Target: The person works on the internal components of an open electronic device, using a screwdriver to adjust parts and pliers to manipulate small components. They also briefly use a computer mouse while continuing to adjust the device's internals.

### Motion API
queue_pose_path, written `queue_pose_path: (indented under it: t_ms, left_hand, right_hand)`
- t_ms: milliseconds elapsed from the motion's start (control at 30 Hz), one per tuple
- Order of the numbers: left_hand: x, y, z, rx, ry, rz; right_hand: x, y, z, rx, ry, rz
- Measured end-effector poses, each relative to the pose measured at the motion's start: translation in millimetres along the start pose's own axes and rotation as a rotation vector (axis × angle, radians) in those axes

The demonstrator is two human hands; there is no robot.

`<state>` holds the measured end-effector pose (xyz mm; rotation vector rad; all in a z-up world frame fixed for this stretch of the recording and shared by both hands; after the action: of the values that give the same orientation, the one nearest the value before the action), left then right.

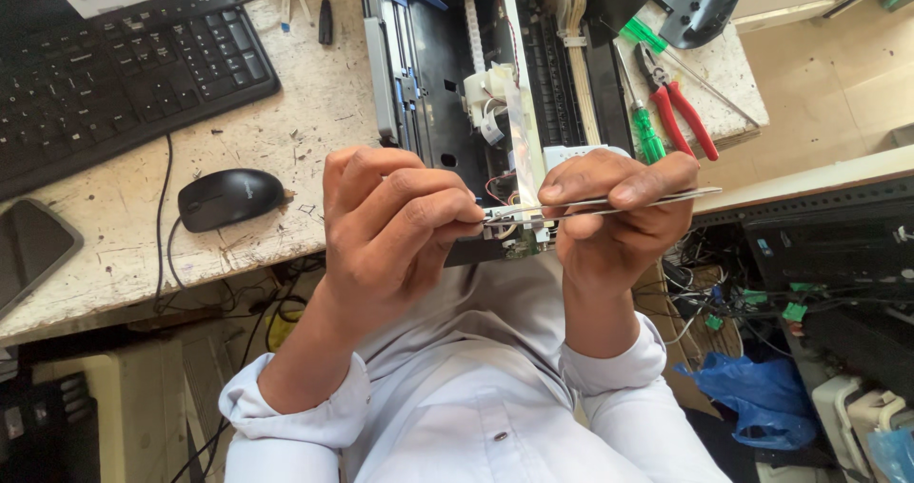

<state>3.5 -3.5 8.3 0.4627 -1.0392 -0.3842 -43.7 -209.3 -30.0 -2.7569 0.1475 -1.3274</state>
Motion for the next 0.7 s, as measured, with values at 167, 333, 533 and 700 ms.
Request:
queue_pose_path:
  t_ms: [167,333,533,700]
  left_hand:
    - [0.4,-0.6,1.0,-0.012,-0.004,-0.006]
    - [0.5,0.5,1.8,-0.012,-0.013,-0.015]
    - [0.2,0.4,2.3,-0.009,-0.018,-0.019]
    - [0.1,-0.9,2.5,0.003,-0.028,-0.018]
  right_hand:
    - [-0.1,1.5,-1.1,-0.007,-0.008,-0.013]
    - [-0.1,1.6,-2.2,-0.008,-0.013,-0.027]
    - [0.3,2.5,-1.6,0.016,-0.006,-0.031]
    - [0.6,1.5,-3.8,0.014,-0.010,-0.025]
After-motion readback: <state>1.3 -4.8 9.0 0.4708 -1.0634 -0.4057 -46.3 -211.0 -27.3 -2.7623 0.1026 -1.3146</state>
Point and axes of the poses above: each hand's wrist, its own x-axis towards the middle knuckle, its own y-axis out of the back of the hand, z = x × y, the point moved 1 cm from there along x, towards the middle knuckle, and after that the axes turned 12 degrees about -z, right-handed, at the moved point
